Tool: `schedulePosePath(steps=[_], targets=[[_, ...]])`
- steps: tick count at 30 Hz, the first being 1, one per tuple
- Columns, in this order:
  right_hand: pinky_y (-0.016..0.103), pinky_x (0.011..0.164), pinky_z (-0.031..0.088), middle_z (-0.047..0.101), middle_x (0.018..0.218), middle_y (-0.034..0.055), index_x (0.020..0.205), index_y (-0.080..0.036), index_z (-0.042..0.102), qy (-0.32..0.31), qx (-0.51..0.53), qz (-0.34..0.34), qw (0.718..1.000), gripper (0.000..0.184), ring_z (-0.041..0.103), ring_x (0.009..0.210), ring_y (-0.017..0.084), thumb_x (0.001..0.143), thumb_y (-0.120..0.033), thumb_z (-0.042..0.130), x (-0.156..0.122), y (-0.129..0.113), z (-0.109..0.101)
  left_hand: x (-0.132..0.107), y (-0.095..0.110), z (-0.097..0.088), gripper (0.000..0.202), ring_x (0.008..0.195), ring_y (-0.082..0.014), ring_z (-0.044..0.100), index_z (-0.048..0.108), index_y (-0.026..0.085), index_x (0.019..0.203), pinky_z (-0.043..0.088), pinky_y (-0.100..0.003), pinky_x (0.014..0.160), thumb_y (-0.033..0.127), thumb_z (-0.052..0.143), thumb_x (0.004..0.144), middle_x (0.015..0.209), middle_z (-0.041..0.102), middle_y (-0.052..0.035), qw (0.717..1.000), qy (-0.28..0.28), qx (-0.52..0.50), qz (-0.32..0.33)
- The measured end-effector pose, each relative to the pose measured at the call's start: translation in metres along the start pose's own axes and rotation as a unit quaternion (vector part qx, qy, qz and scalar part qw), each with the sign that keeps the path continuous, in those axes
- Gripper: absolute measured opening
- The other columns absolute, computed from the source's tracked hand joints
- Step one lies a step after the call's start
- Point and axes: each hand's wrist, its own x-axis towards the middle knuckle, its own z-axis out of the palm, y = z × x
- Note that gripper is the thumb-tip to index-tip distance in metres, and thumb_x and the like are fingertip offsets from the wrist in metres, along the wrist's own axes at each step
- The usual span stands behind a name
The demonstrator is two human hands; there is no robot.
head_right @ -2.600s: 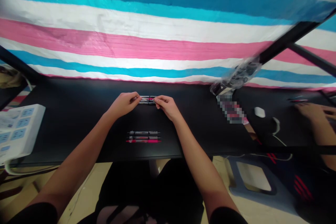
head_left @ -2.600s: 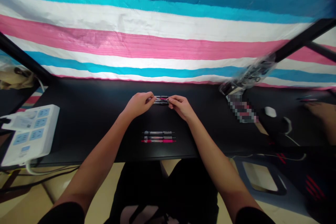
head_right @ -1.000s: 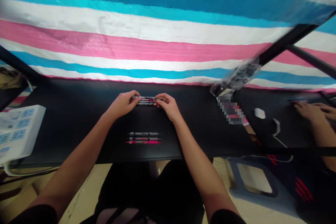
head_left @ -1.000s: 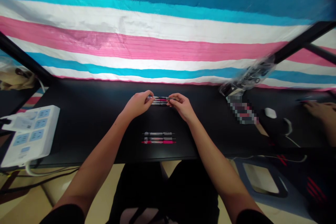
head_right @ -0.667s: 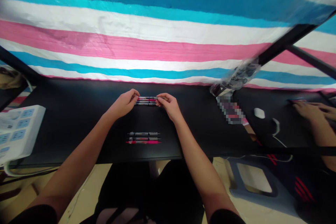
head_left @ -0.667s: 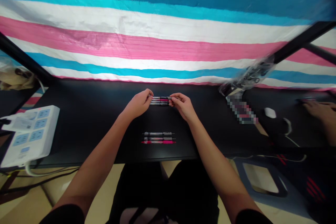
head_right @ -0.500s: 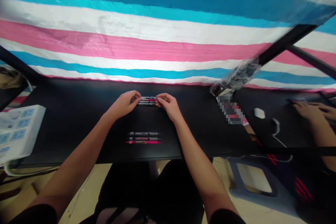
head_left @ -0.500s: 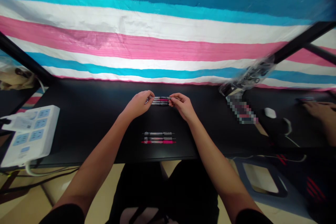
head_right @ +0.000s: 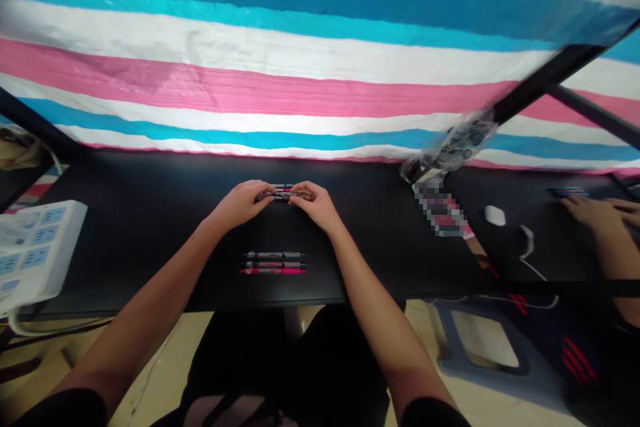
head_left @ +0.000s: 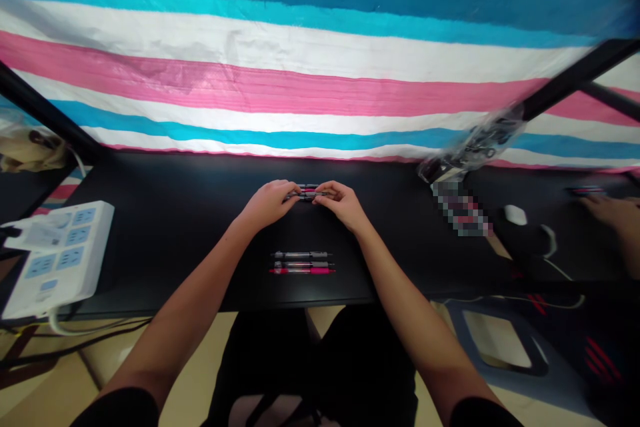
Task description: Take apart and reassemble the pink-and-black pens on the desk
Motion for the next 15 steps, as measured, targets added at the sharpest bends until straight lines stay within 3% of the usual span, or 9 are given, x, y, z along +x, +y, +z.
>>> schedulePosePath(steps=[10, 15], targets=[[0.032, 0.068, 0.049, 0.072, 0.079, 0.0027, 0.086, -0.021, 0.078, 0.026, -0.102, -0.031, 0.994, 0.028, 0.06, 0.07, 0.017, 0.072, -0.044, 0.085, -0.0025, -0.0052, -0.0002, 0.0002, 0.0, -0.0003, 0.015, 0.089, -0.0231, 0.067, 0.071, 0.019, 0.104, 0.049, -0.034, 0.08, 0.023, 0.059, 0.095, 0.096, 0.073, -0.0078, 1.0, -0.008, 0.002, 0.003], [0.031, 0.065, 0.046, 0.07, 0.071, 0.0024, 0.08, -0.019, 0.078, 0.007, -0.137, -0.023, 0.99, 0.03, 0.058, 0.067, 0.017, 0.077, -0.049, 0.08, -0.0034, -0.0078, 0.0001, 0.0001, 0.003, 0.0019, 0.016, 0.094, -0.0236, 0.068, 0.071, 0.02, 0.104, 0.05, -0.035, 0.085, 0.021, 0.058, 0.094, 0.101, 0.074, -0.0076, 1.0, -0.01, -0.003, 0.009]])
